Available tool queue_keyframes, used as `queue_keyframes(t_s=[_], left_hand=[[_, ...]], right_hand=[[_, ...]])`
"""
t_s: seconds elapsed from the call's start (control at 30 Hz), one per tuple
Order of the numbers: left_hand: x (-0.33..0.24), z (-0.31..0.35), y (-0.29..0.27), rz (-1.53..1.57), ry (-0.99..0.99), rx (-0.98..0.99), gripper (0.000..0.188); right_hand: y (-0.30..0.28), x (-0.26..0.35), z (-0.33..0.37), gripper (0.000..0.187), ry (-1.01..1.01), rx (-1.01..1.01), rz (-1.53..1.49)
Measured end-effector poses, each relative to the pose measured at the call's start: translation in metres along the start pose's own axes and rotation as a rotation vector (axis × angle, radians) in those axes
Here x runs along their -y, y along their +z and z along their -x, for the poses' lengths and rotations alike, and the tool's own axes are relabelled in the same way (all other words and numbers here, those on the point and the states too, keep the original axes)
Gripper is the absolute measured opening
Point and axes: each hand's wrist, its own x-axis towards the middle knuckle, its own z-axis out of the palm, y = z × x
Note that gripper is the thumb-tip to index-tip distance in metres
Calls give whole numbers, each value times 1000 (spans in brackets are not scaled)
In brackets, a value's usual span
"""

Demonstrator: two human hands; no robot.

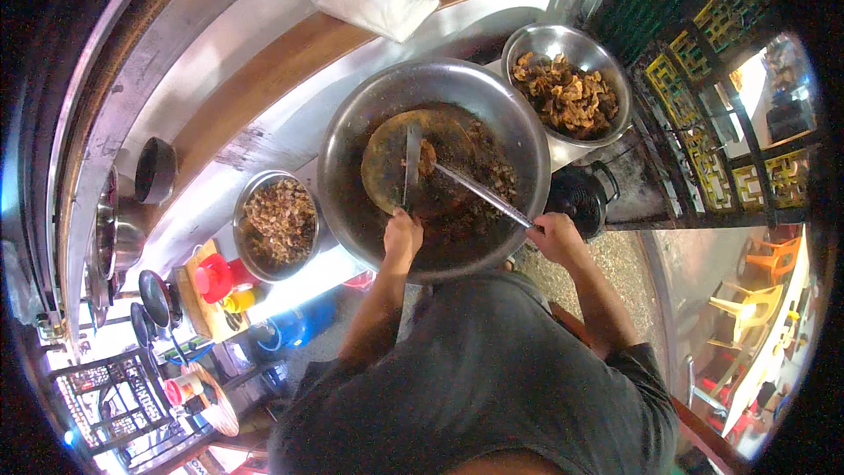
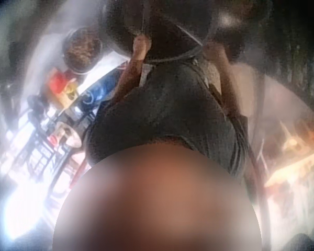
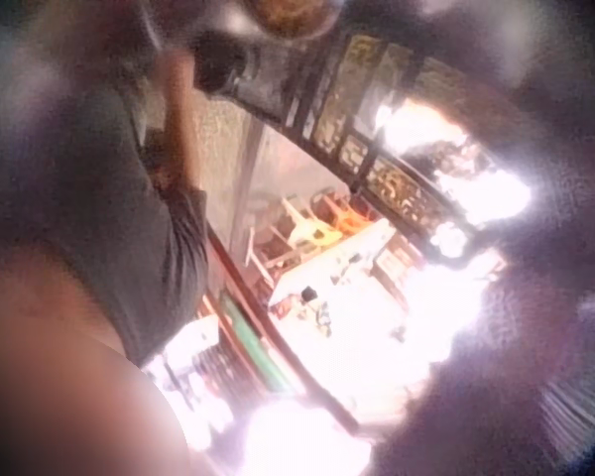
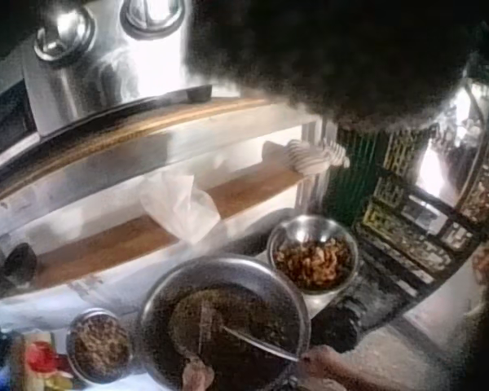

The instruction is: The person uses tongs and a cleaver to repeatedly chop cooked meat on a cutting board inside a large metal bowl. The chopped pieces accumulate in the bowl as the person continues the chopping motion throughout the clip.

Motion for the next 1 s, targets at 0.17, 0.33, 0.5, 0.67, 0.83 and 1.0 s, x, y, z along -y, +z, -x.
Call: queue_keyframes(t_s=[0.17, 0.33, 0.5, 0.67, 0.83, 1.0], left_hand=[[-51, 20, -82, 126, 56, -64, 38], [-29, 20, -32, 244, -18, -204, 42], [-12, -2, -21, 136, -53, -19, 40], [21, 10, 24, 332, -122, -159, 43], [-41, 7, -48, 77, -20, -16, 46], [-25, 18, -17, 113, -54, -114, 43]], right_hand=[[-33, 37, 20, 21, 82, -95, 83], [-7, 11, -3, 26, 24, 13, 182], [-1, -6, -11, 29, 31, 53, 237], [-1, 3, -13, 30, -73, 18, 196], [-4, -9, -9, 28, 23, 41, 247], [-6, 2, -10, 28, 19, 79, 233]])
